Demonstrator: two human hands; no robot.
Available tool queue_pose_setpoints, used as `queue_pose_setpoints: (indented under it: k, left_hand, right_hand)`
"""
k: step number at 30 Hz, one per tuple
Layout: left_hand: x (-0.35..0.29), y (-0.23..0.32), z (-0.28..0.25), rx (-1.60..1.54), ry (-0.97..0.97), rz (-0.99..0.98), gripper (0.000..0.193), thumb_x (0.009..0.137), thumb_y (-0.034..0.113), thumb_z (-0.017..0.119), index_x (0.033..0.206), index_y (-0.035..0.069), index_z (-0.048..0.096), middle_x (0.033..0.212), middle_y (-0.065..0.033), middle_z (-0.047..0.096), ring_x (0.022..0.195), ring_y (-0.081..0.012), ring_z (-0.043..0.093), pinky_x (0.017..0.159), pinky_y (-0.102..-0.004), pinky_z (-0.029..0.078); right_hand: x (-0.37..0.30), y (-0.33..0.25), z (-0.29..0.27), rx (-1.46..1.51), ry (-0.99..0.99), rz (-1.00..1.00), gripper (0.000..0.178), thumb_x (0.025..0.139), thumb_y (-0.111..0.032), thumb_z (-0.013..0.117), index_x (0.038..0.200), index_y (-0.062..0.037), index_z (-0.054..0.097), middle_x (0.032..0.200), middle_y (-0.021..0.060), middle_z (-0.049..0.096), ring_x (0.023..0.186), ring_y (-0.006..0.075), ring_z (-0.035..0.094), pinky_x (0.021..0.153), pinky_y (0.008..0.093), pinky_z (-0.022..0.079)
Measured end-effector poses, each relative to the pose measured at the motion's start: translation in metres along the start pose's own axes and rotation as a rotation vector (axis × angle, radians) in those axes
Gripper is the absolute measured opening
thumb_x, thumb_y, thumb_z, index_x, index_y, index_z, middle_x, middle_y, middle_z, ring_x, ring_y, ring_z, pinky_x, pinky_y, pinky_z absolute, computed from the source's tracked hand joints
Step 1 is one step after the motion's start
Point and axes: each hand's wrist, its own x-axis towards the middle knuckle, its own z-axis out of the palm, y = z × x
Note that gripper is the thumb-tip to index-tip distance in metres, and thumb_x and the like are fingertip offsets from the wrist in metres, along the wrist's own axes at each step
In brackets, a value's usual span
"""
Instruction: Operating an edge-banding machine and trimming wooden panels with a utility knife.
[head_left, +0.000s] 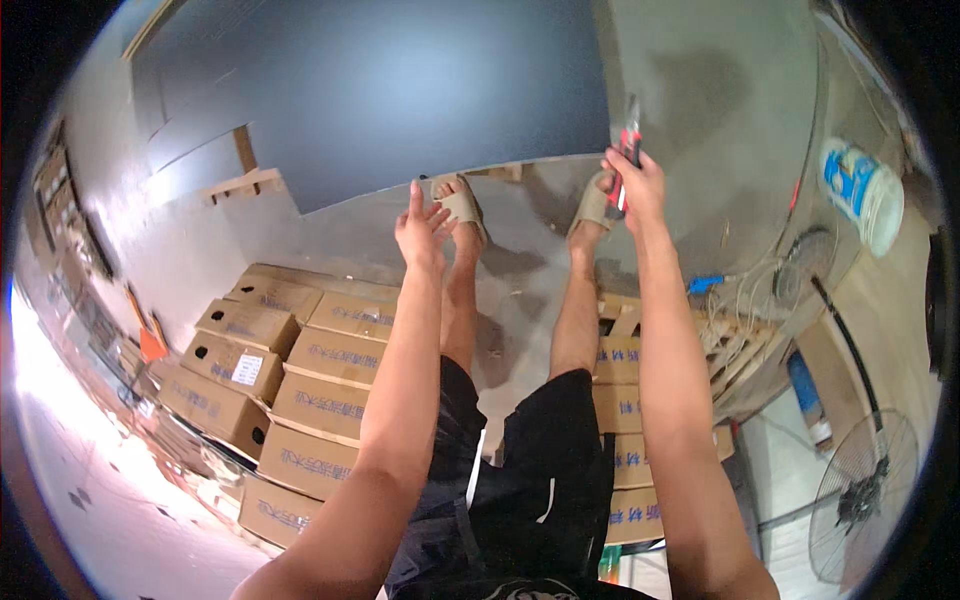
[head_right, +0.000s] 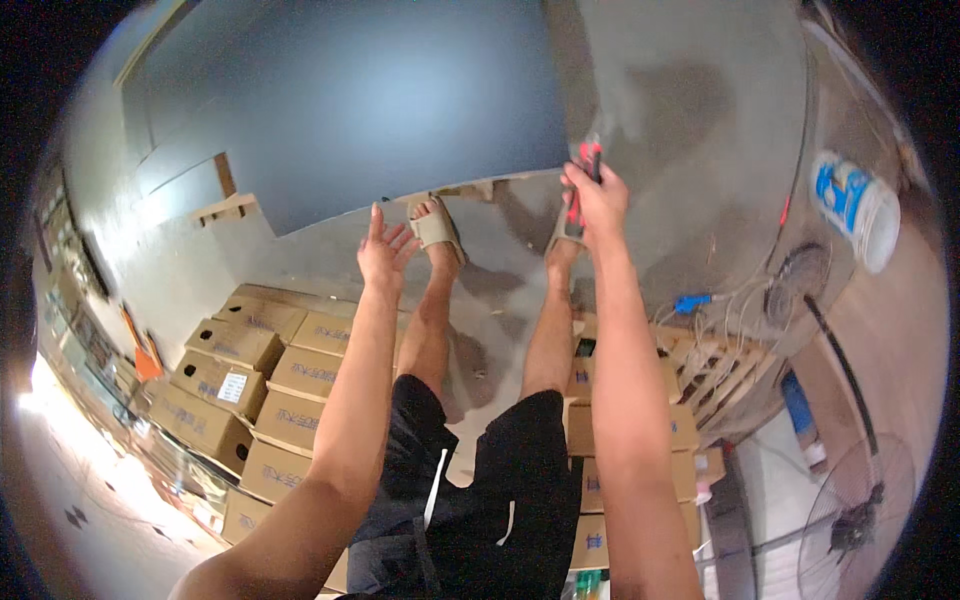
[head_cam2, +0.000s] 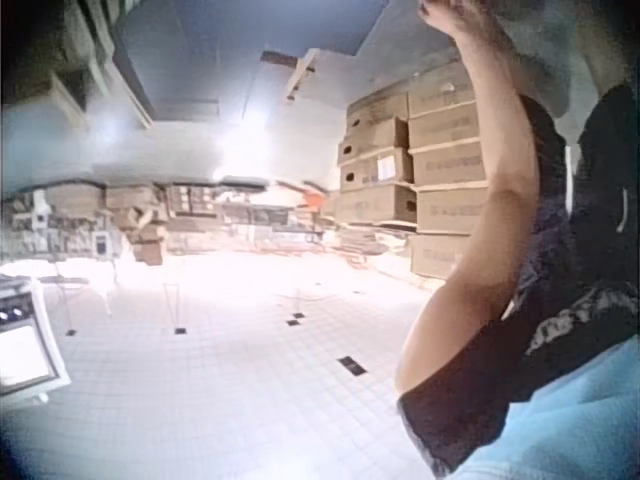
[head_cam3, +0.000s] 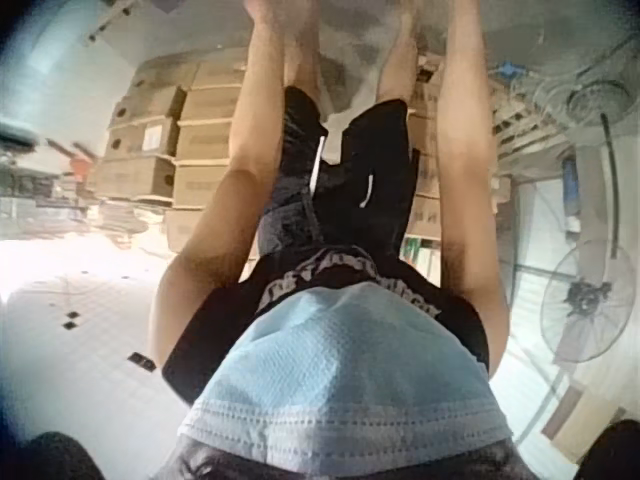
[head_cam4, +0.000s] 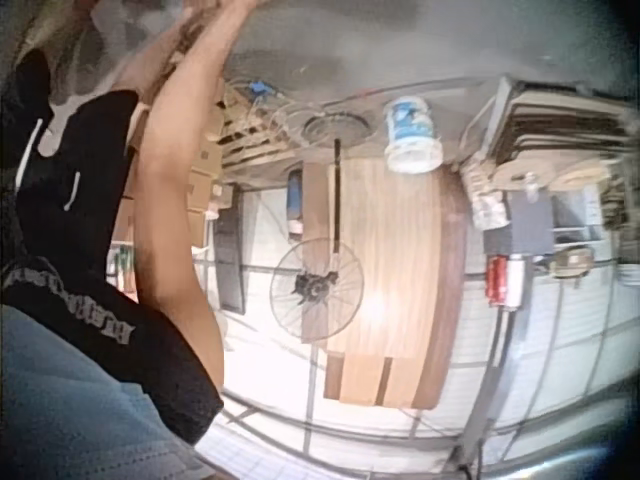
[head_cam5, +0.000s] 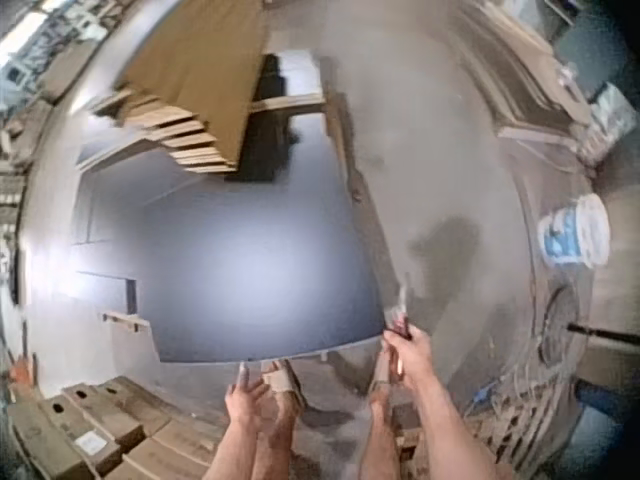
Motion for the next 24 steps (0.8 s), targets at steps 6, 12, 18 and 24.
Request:
queue_pose_setpoints:
  k: [6, 12, 18, 24]
  left_hand:
    - [0.034, 0.028, -0.029, -0.419, -0.054, -0.114, 0.075, 0.086, 0.05, 0.069, 0.127, -0.006, 0.043, 0.118, -0.0229, 0.053, 0.102, -0.0319, 0.059, 0.085, -0.0427, 0.055]
    - [0.0, 0.049, -0.043, -0.735, -0.35, -0.061, 0.04, 0.094, 0.032, 0.063, 0.124, 0.006, 0.057, 0.125, -0.008, 0.058, 0.114, -0.023, 0.055, 0.103, -0.0419, 0.043]
    - [-0.014, 0.104, -0.132, -0.722, -0.26, 0.064, 0.031, 0.09, 0.012, 0.066, 0.117, -0.002, 0.061, 0.118, -0.0121, 0.063, 0.11, -0.0244, 0.059, 0.101, -0.0381, 0.046]
    - [-0.139, 0.215, -0.253, -0.358, -0.142, 0.133, 0.024, 0.086, 0.011, 0.066, 0.106, -0.002, 0.067, 0.108, -0.012, 0.068, 0.099, -0.0227, 0.064, 0.088, -0.0356, 0.052]
  right_hand:
    - [-0.046, 0.002, 0.021, -0.124, -0.024, 0.049, 0.013, 0.089, -0.011, 0.066, 0.1, -0.0031, 0.061, 0.075, 0.0011, 0.061, 0.059, 0.0083, 0.055, 0.054, 0.0237, 0.044]
    - [-0.123, 0.005, 0.012, -0.255, -0.055, -0.019, 0.012, 0.092, -0.016, 0.064, 0.096, -0.0081, 0.056, 0.07, -0.0004, 0.057, 0.056, 0.0075, 0.052, 0.05, 0.0229, 0.042]
    - [-0.229, -0.005, 0.069, -0.131, -0.162, 0.088, 0.012, 0.093, -0.014, 0.063, 0.096, -0.0038, 0.057, 0.072, 0.0012, 0.059, 0.06, 0.0074, 0.054, 0.054, 0.0226, 0.042]
    - [-0.314, -0.024, 0.058, -0.021, -0.223, 0.164, 0.022, 0.096, -0.02, 0.06, 0.109, -0.0016, 0.059, 0.086, 0.0042, 0.065, 0.065, 0.0091, 0.057, 0.058, 0.0229, 0.046]
